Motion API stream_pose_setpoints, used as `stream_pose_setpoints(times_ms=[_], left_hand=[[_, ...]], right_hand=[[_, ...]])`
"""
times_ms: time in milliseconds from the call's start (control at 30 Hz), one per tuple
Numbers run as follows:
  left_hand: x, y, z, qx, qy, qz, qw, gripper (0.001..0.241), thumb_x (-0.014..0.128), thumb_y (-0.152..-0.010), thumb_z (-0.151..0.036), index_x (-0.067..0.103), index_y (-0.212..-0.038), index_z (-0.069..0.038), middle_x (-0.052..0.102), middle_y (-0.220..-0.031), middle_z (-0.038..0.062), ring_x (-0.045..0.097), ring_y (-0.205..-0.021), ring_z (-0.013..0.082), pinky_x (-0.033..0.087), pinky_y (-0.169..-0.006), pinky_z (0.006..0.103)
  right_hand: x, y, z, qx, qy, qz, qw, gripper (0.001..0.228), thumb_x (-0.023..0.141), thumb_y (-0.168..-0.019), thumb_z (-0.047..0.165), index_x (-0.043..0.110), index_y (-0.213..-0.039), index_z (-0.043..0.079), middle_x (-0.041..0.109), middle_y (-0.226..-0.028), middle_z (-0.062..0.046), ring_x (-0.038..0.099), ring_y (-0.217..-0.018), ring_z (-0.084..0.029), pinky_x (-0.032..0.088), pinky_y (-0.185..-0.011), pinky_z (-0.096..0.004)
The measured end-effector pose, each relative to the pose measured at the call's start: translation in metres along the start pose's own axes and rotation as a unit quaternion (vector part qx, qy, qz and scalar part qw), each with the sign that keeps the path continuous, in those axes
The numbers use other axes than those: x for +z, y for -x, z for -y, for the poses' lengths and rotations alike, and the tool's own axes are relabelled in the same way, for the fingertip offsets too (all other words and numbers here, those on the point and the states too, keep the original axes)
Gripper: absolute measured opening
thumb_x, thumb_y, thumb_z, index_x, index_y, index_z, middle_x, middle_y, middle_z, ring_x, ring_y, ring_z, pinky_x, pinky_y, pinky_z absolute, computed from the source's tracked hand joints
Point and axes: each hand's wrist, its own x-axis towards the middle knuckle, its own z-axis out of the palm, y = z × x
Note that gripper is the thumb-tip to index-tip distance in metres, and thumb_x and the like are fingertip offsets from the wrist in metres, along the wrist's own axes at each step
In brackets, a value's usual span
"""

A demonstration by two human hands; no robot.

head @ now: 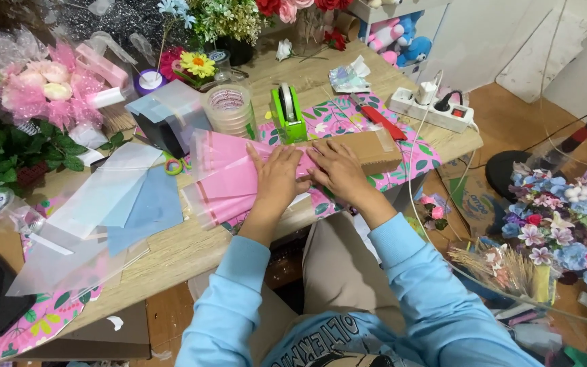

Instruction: The person wraps a bouquet of red roses in pink paper, folding the paper around the stems and securing it with tape. They repeat the process with a second sheet of pink paper to complete the wrapping.

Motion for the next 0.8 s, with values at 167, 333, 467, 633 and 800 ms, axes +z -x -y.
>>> stream_pose_setpoints(times_ms=[167, 333, 467, 633, 800], left_hand=[[-0.004, 0.002, -0.003, 0.000, -0.005, 0.003, 1.000, 0.074, 0.086, -0.068, -0.047, 0.063, -0.133, -0.021, 0.065, -0.141, 0.006, 0.051, -0.139, 0.0270, -0.008, -0.116, 0.0760], [-0.006, 0.002, -0.002, 0.005, -0.014, -0.002, 1.000, 0.072, 0.086, -0.068, -0.046, 0.064, -0.132, -0.022, 0.066, -0.140, 0.004, 0.051, -0.138, 0.0254, -0.009, -0.115, 0.0767], [-0.010, 0.003, -0.004, 0.008, -0.006, -0.002, 1.000, 0.072, 0.087, -0.067, -0.042, 0.064, -0.132, -0.022, 0.065, -0.140, 0.004, 0.050, -0.137, 0.0252, -0.002, -0.116, 0.0769], [-0.010, 0.004, -0.005, 0.015, -0.018, -0.012, 1.000, 0.070, 0.088, -0.067, -0.040, 0.065, -0.129, -0.021, 0.067, -0.138, 0.005, 0.052, -0.136, 0.0246, -0.002, -0.116, 0.0758], [-0.005, 0.001, -0.002, 0.010, -0.017, -0.008, 1.000, 0.073, 0.088, -0.066, -0.039, 0.064, -0.131, -0.021, 0.066, -0.140, 0.005, 0.051, -0.138, 0.0254, -0.005, -0.116, 0.0766]], right_hand=[[-0.001, 0.005, -0.002, -0.011, -0.013, -0.002, 1.000, 0.054, 0.055, -0.101, 0.046, 0.055, -0.148, 0.019, 0.050, -0.155, -0.010, 0.039, -0.146, -0.041, 0.023, -0.120, -0.064], [-0.002, 0.006, -0.004, -0.019, -0.014, -0.013, 1.000, 0.055, 0.059, -0.098, 0.047, 0.056, -0.147, 0.022, 0.053, -0.154, -0.009, 0.042, -0.145, -0.041, 0.022, -0.120, -0.063], [-0.007, 0.014, 0.006, -0.048, 0.033, -0.039, 0.998, 0.067, 0.073, -0.088, 0.038, 0.053, -0.150, 0.021, 0.051, -0.155, -0.010, 0.044, -0.143, -0.038, 0.026, -0.120, -0.060], [-0.005, 0.025, 0.013, -0.099, 0.047, -0.124, 0.986, 0.043, 0.068, -0.093, 0.036, 0.067, -0.135, 0.029, 0.050, -0.156, -0.006, 0.048, -0.140, -0.036, 0.035, -0.114, -0.056], [0.015, 0.023, 0.001, -0.133, 0.002, -0.235, 0.963, 0.026, 0.075, -0.090, 0.033, 0.076, -0.117, 0.032, 0.066, -0.139, 0.001, 0.059, -0.129, -0.029, 0.035, -0.110, -0.050]])
